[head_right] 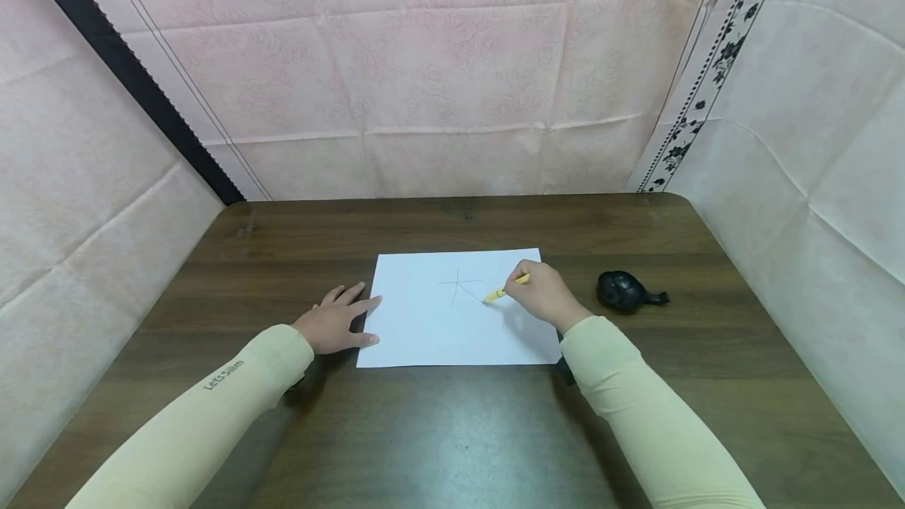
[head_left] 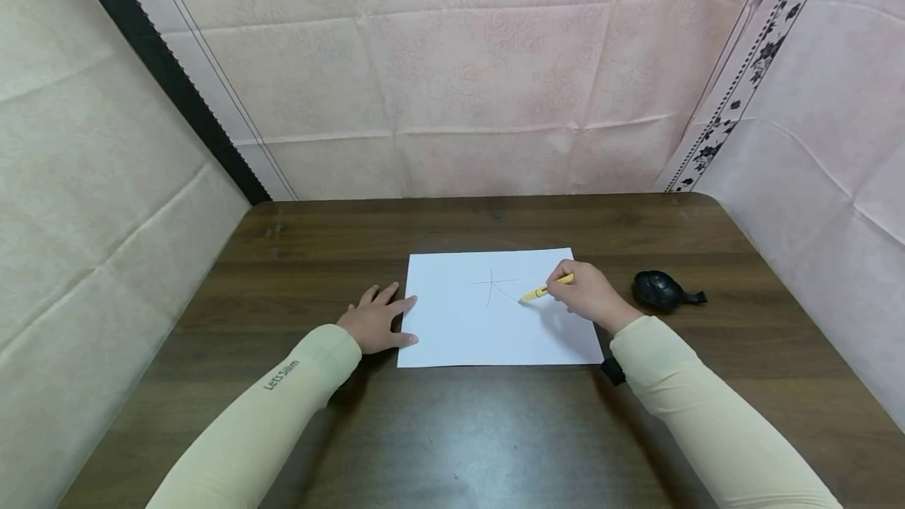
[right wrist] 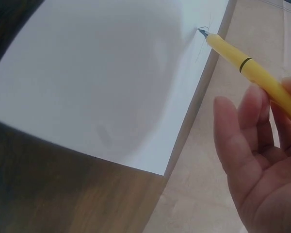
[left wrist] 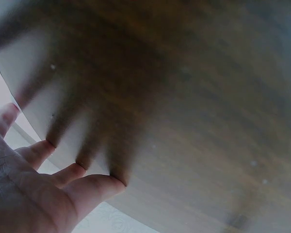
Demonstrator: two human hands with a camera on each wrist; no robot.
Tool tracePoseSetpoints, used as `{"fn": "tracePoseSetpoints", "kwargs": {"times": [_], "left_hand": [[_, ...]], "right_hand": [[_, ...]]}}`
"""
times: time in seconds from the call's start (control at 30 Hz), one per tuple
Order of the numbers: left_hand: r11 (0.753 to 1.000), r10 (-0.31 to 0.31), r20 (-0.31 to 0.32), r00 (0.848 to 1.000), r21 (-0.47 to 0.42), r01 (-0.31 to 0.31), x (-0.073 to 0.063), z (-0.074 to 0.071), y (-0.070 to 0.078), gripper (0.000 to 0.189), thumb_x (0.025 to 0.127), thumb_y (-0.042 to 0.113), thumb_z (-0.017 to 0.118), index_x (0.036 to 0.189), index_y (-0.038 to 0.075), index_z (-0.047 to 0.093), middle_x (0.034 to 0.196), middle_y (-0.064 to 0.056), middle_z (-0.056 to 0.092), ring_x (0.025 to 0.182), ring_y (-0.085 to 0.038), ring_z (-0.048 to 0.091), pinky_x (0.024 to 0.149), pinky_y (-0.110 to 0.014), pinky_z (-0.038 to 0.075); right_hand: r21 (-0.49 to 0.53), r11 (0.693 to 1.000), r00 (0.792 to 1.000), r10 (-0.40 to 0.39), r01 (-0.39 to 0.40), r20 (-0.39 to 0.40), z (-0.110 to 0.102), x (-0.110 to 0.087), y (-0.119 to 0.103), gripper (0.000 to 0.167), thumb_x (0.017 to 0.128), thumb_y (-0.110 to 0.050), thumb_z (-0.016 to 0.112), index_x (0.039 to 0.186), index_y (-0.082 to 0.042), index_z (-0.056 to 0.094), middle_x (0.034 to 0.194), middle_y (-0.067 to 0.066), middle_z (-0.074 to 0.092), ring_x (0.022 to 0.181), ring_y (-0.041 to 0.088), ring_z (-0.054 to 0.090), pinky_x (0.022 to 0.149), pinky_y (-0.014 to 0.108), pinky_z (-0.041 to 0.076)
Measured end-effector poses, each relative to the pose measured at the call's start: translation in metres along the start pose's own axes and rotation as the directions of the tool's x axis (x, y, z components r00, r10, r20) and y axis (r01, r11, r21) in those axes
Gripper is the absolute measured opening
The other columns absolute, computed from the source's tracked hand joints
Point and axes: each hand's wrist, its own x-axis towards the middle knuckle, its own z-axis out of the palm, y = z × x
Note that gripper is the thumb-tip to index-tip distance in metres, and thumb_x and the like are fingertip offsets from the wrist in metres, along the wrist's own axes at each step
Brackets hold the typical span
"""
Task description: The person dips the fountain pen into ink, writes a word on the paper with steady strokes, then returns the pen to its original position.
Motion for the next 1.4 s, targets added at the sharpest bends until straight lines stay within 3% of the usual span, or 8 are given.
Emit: {"fn": "tracePoseSetpoints", "kwargs": {"times": [0.5, 0.83, 1.4], "left_hand": [[1.000, 0.003, -0.002, 1.000, 0.010, -0.003, 0.000, 0.001, -0.001, 0.075, 0.091, 0.053, 0.059, 0.153, 0.023, 0.030, 0.160, -0.016, 0.014, 0.143, -0.048, 0.011, 0.102, -0.072, 0.023], [1.000, 0.006, -0.004, 1.000, 0.014, -0.006, 0.000, 0.002, -0.001, 0.075, 0.091, 0.053, 0.059, 0.153, 0.023, 0.031, 0.160, -0.016, 0.015, 0.143, -0.048, 0.012, 0.102, -0.073, 0.023], [1.000, 0.006, -0.007, 1.000, 0.010, -0.006, -0.001, 0.002, 0.000, 0.075, 0.091, 0.052, 0.060, 0.153, 0.022, 0.031, 0.160, -0.016, 0.014, 0.143, -0.048, 0.011, 0.102, -0.073, 0.023]], "right_hand": [[0.016, 1.000, 1.000, 0.015, -0.015, 0.001, 0.000, 0.001, 0.003, 0.018, 0.093, -0.018, 0.061, 0.102, -0.002, 0.064, 0.105, 0.017, 0.061, 0.082, 0.024, 0.055, 0.069, 0.029, 0.054], [0.047, 0.999, 0.999, 0.003, -0.001, -0.045, -0.006, -0.001, 0.001, 0.019, 0.093, -0.016, 0.061, 0.104, -0.001, 0.064, 0.102, 0.016, 0.060, 0.079, 0.022, 0.053, 0.066, 0.028, 0.051], [0.052, 0.999, 0.996, 0.009, -0.005, -0.084, -0.015, 0.000, 0.009, 0.023, 0.092, -0.016, 0.062, 0.109, -0.001, 0.064, 0.115, 0.022, 0.058, 0.085, 0.025, 0.054, 0.070, 0.028, 0.052]]}}
